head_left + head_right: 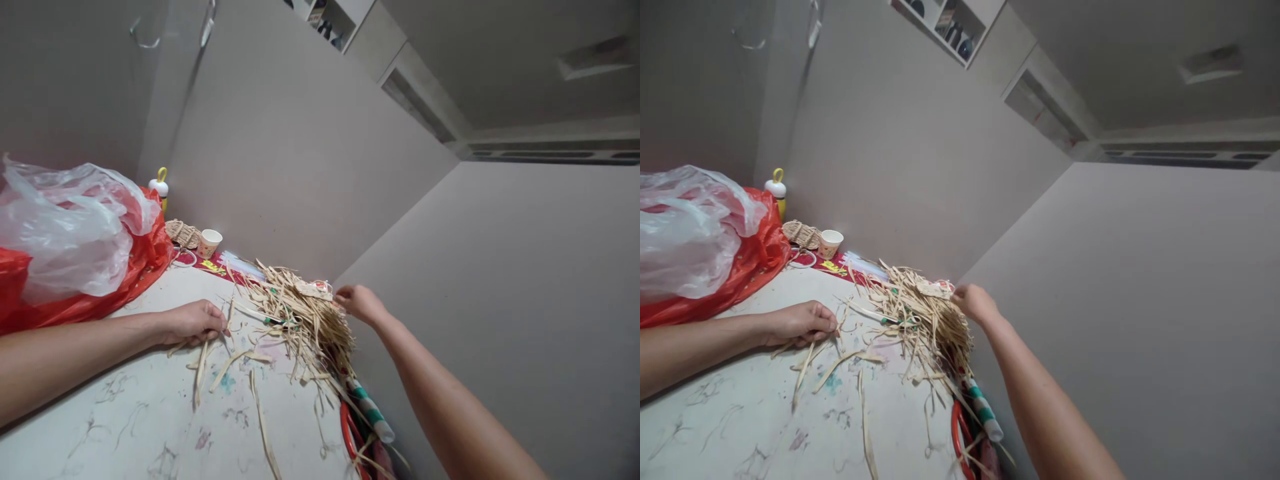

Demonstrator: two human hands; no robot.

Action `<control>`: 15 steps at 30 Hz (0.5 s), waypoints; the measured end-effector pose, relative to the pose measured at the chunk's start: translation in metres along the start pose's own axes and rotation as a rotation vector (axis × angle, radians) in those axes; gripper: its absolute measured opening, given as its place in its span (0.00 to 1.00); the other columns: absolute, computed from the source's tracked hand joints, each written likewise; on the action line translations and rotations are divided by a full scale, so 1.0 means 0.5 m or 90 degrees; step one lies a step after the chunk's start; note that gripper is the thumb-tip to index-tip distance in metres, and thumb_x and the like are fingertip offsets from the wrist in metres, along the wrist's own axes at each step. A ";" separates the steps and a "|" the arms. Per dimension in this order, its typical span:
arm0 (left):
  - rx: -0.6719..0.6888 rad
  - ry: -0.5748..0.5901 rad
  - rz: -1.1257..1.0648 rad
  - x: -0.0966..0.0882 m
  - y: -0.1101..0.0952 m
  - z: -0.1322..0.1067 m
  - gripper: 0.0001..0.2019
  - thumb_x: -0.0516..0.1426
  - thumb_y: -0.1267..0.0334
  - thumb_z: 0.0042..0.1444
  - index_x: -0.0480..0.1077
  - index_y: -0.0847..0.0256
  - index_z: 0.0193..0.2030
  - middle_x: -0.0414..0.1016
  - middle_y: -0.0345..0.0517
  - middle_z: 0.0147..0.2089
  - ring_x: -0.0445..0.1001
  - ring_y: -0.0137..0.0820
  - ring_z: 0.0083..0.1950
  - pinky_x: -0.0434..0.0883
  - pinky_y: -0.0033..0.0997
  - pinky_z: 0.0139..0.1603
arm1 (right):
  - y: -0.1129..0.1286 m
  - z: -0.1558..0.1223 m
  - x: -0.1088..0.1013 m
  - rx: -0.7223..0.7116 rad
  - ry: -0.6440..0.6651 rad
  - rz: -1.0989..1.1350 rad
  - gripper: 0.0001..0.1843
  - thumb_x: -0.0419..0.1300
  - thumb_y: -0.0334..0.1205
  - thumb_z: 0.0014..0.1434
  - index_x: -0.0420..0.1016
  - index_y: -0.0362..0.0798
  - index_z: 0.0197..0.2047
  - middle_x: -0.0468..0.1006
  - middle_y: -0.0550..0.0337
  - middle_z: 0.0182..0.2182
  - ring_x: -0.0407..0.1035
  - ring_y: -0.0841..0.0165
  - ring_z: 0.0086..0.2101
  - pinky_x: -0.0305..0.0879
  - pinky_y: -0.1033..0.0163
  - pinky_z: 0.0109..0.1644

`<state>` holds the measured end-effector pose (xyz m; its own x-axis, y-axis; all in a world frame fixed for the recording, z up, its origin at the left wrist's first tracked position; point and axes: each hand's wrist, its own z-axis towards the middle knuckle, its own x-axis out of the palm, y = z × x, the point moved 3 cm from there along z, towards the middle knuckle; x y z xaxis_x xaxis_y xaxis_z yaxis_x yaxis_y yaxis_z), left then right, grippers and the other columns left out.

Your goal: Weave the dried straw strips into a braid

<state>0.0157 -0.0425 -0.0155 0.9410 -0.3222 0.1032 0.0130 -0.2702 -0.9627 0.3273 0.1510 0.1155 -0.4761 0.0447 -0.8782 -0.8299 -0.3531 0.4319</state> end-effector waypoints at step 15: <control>0.001 -0.008 -0.014 0.000 0.001 -0.007 0.16 0.62 0.51 0.36 0.68 0.63 0.25 0.58 0.31 0.16 0.46 0.18 0.15 0.42 0.23 0.15 | 0.106 0.018 0.229 0.032 0.174 -0.171 0.17 0.56 0.41 0.62 0.68 0.45 0.52 0.70 0.51 0.50 0.69 0.63 0.44 0.68 0.53 0.46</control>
<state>0.0144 -0.0455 -0.0152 0.9445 -0.3055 0.1207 0.0336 -0.2756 -0.9607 0.2264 0.1461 0.0399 -0.1504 -0.1229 -0.9810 -0.9309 -0.3165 0.1824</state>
